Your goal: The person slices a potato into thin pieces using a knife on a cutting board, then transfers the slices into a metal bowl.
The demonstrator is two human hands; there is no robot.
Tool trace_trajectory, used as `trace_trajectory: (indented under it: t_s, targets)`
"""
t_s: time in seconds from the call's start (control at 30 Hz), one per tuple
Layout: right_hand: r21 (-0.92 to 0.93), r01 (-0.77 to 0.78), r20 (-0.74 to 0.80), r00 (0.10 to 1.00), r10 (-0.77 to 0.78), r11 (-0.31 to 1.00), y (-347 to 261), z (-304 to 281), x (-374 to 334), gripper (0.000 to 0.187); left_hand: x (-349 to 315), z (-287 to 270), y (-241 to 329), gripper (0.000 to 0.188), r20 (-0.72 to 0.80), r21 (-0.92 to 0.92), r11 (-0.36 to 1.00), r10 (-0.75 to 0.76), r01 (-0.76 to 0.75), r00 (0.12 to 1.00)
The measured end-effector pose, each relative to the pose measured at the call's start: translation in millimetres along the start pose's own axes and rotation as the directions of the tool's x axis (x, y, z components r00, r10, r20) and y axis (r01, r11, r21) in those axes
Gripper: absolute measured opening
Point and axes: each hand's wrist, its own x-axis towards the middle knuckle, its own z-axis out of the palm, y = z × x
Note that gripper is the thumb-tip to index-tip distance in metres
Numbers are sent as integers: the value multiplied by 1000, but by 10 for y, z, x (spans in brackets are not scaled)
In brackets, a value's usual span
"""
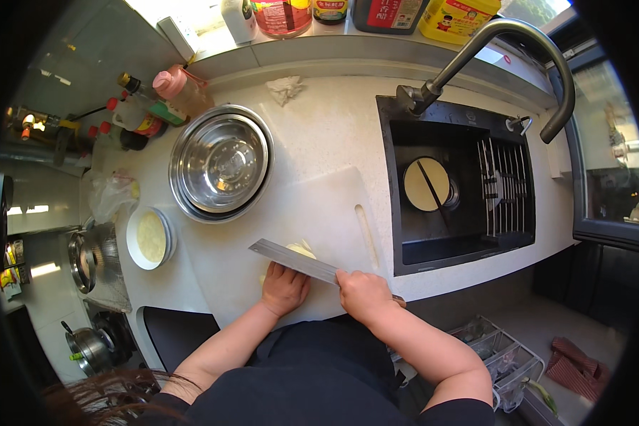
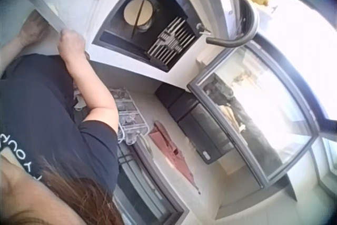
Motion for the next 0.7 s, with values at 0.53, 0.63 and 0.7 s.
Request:
trace_trajectory:
  t_s: [0.53,0.63,0.7]
  targets:
    - [-62,-61,157,985,70,996,-124,-132,65,12,-20,10,-12,31,-18,-42,999,-8,7,1000]
    - [-68,-71,207,975,83,995,-107,-42,155,12,-12,19,-15,29,-26,-59,998,-10,9,1000]
    - [-71,-62,134,988,71,996,-113,156,292,12,24,1,-12,29,-43,-68,998,4,-7,999]
